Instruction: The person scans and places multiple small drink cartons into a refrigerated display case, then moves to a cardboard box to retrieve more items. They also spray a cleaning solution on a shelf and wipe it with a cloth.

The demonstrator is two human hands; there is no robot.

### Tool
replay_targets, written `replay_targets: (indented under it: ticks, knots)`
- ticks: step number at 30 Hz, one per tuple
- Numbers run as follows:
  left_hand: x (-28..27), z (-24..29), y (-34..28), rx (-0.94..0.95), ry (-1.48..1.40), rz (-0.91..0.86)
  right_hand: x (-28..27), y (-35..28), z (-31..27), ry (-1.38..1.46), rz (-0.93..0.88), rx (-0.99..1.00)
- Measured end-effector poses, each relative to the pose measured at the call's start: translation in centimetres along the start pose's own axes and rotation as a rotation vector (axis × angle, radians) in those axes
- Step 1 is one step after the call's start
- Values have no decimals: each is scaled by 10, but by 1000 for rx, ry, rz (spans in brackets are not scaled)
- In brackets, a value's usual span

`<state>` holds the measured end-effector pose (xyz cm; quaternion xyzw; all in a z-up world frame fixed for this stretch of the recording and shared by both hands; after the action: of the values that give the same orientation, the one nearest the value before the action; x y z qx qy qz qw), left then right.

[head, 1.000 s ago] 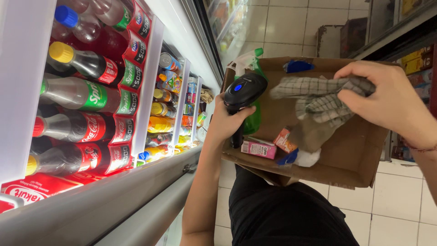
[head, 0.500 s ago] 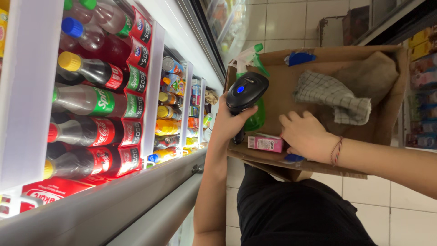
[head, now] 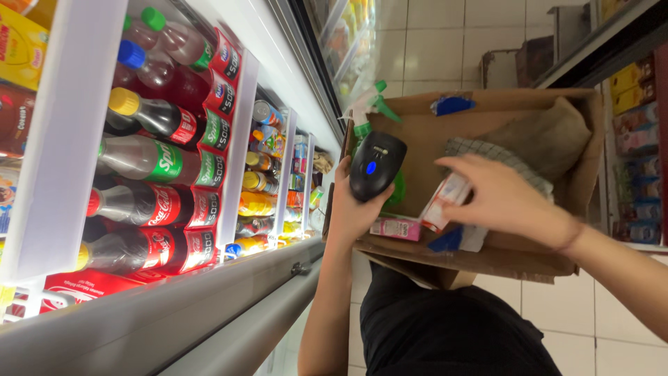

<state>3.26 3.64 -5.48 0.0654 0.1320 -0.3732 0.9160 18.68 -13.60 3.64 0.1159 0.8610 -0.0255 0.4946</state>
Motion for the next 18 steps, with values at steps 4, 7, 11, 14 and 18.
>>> replay_targets:
  ticks: [4,7,11,14,18]
  knots:
    - [-9,29,-13,83,-43,83,-8,-15,45,1028,11,532]
    - [-10,39,-25,-173,-322,12,-1,-31,53,1616,136,633]
    - [-4,65,-40,-136,-481,-87,9,-39,52,1776,146,532]
    - [12,73,-57,-237,-601,-298,10,-37,45,1697,118,385]
    - [22,80,-74,-201,-573,-211,8,-32,39,1534,194,289]
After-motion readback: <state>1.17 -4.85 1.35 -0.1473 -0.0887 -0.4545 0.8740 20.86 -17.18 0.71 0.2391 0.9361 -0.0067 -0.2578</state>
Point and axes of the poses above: each hand's wrist, its own y-axis towards the middle knuckle, its own x-axis out of the palm, z = x × y, the point moved 5 cm from there along y, towards the middle knuckle, and after that the axes turned 7 degrees about -x, right-handed, at the moved point
